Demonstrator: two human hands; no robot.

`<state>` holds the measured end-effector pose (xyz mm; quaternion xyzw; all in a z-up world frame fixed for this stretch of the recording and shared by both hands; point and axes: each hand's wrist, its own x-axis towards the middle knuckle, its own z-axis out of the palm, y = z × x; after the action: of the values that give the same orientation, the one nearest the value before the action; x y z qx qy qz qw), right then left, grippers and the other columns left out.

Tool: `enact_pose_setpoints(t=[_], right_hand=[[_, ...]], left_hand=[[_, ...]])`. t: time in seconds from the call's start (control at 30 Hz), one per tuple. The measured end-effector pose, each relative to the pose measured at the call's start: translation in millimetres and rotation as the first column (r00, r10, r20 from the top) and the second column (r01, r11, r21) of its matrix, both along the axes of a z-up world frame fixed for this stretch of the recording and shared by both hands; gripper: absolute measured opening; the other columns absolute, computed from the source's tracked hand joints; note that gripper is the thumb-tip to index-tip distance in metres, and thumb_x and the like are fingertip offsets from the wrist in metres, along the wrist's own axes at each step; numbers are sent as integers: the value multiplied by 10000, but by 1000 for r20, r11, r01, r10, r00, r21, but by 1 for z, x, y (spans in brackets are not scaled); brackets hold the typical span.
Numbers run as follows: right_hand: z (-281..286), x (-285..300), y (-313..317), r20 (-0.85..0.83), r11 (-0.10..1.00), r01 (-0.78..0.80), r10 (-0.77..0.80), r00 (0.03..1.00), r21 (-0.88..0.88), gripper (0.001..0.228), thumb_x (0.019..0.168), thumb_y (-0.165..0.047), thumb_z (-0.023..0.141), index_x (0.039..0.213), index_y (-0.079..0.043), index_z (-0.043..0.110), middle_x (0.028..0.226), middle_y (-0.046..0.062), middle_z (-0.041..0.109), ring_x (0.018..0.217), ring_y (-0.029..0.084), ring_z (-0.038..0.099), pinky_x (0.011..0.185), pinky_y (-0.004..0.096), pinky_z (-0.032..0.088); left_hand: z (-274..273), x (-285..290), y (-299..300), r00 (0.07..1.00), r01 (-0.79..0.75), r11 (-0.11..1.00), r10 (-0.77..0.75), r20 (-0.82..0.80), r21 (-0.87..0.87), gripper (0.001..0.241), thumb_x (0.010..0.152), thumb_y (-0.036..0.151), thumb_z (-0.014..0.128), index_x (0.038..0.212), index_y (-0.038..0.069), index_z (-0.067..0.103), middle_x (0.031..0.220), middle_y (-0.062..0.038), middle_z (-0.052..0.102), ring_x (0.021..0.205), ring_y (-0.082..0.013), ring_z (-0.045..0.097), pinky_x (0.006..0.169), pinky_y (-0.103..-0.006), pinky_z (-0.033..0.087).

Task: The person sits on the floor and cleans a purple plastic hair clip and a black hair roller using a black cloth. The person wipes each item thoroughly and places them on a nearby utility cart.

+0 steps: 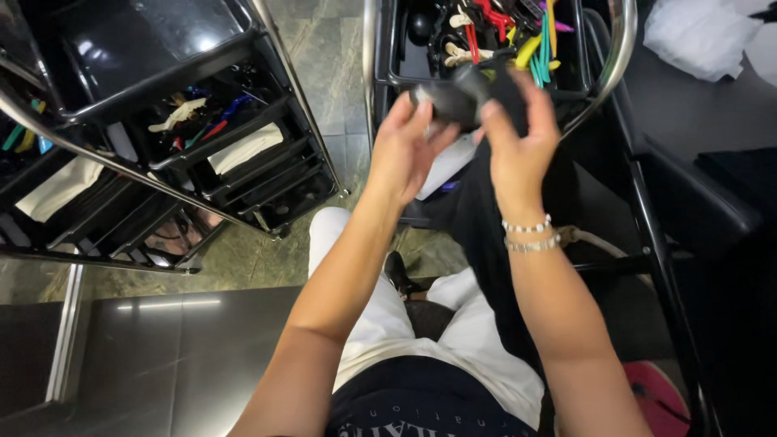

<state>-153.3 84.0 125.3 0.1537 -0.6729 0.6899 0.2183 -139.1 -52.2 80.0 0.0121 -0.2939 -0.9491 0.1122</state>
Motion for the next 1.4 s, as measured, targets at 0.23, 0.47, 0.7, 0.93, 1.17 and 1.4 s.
enact_pose_setpoints(t=[0.23, 0.47, 0.7, 0.93, 1.17, 1.4], right_hand=[[-12, -49, 33, -120, 998, 45, -40, 992, 41, 542, 1069, 14, 668, 1531, -193, 472, 1184, 235, 732, 785, 281, 818, 681, 275, 674], [-35, 50, 16, -112, 982, -106, 124, 986, 156, 496, 1070, -139, 561, 1509, -46, 350, 1280, 151, 457, 1137, 243, 548, 1007, 398, 418], [-52, 78, 17, -162, 861, -22, 121, 979, 509, 753, 1105, -568, 211, 1671, -90, 79, 1673, 235, -202, 1558, 441, -183, 1275, 596, -92], [-52, 128, 17, -161, 909, -63, 140, 977, 412, 669, 1117, -481, 215, 1659, -99, 121, 1701, 227, -114, 1587, 398, -72, 1295, 545, -22], [-43, 124, 25, -310, 923, -14, 143, 940, 384, 461, 1081, -208, 382, 1374, 83, 586, 1513, 260, 471, 1526, 470, 206, 1262, 552, 174], [-57, 148, 24, -227, 929, -99, 189, 955, 356, 505, 1105, -266, 330, 1482, 27, 494, 1652, 205, 298, 1578, 391, 63, 1295, 508, 27]], left_hand=[[26, 10, -7, 998, -10, 996, 16, 58, -90, 182, 983, 223, 678, 1041, 55, 635, 1012, -156, 750, 809, -289, 777, 780, -471, 670], [23, 46, 28, 997, -75, 993, 74, -17, -93, 318, 950, 179, 727, 709, 93, 538, 1191, -205, 725, 988, -259, 753, 790, -300, 625], [37, 97, 57, 998, -67, 866, 58, -34, -496, 589, 1031, 535, 490, 1470, 171, 345, 1511, -319, 464, 1415, -423, 436, 1138, -494, 396], [25, 129, 65, 973, 21, 862, -134, -188, -506, 780, 1077, 612, 48, 1636, 97, 227, 1709, -108, 155, 1572, -233, 53, 1306, -409, -7], [-20, 129, 87, 964, 262, 956, -267, -16, -132, 877, 1041, 708, 113, 1570, 65, 388, 1585, -166, 385, 1470, -236, 359, 1266, -388, 237], [-39, 125, 102, 967, 256, 964, -256, 9, -67, 790, 1061, 640, 195, 1519, 59, 473, 1515, -173, 493, 1414, -238, 455, 1253, -411, 309]])
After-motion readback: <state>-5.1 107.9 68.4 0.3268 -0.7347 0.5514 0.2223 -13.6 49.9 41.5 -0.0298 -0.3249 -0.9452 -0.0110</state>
